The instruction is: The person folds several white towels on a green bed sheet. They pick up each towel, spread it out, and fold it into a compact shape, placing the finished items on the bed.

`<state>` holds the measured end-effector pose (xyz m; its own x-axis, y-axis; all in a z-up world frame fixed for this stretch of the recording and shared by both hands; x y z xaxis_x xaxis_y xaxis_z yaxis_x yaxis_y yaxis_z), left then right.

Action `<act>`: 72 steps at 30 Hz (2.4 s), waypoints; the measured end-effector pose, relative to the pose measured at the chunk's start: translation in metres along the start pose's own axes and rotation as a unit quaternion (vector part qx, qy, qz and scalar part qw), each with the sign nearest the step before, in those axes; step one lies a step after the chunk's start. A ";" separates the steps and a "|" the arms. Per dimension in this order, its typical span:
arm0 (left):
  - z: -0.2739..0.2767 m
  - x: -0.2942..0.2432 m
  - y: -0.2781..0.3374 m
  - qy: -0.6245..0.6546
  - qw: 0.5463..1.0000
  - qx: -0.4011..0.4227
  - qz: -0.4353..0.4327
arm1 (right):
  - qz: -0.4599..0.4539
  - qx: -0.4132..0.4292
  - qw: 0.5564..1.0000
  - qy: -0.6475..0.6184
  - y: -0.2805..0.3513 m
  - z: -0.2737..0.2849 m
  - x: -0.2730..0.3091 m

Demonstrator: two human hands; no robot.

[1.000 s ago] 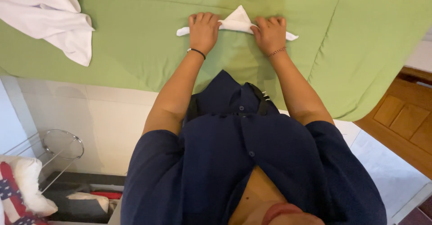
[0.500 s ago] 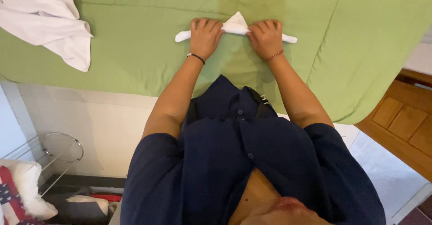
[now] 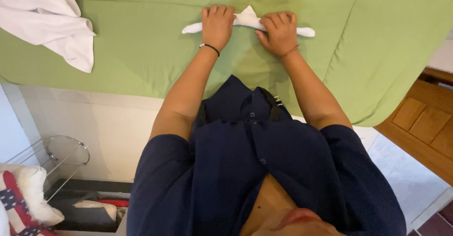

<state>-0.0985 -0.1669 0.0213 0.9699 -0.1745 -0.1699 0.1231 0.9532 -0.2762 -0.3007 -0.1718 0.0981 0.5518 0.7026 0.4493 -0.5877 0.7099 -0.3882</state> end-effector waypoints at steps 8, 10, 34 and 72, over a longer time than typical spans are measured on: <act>0.052 -0.006 -0.007 0.072 0.993 -0.071 -0.065 | -0.047 0.048 0.998 -0.001 0.004 -0.014 -0.015; 0.037 -0.004 -0.005 0.065 0.995 -0.046 -0.058 | -0.056 0.050 0.997 -0.004 0.003 -0.018 -0.019; -0.035 -0.007 -0.017 0.125 0.973 0.084 0.175 | -0.307 0.092 0.947 0.006 0.007 -0.071 -0.059; -0.031 0.003 0.089 0.368 0.861 0.118 0.332 | 0.060 0.125 0.988 -0.065 0.038 -0.013 0.033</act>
<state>-0.0914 -0.0902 -0.0329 0.4585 0.4022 -0.7925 -0.2833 0.9114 0.2986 -0.2969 -0.1211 0.0877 0.3988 0.7567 0.5180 -0.7812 0.5761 -0.2403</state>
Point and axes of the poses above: each hand's wrist, its own y-axis away from the middle knuckle, its own z-axis out of the back of the hand, x = y × z, the point moved 5 cm from there along -y, towards the middle knuckle, and after that the axes turned 13 degrees about -y, right-handed, at the moved point
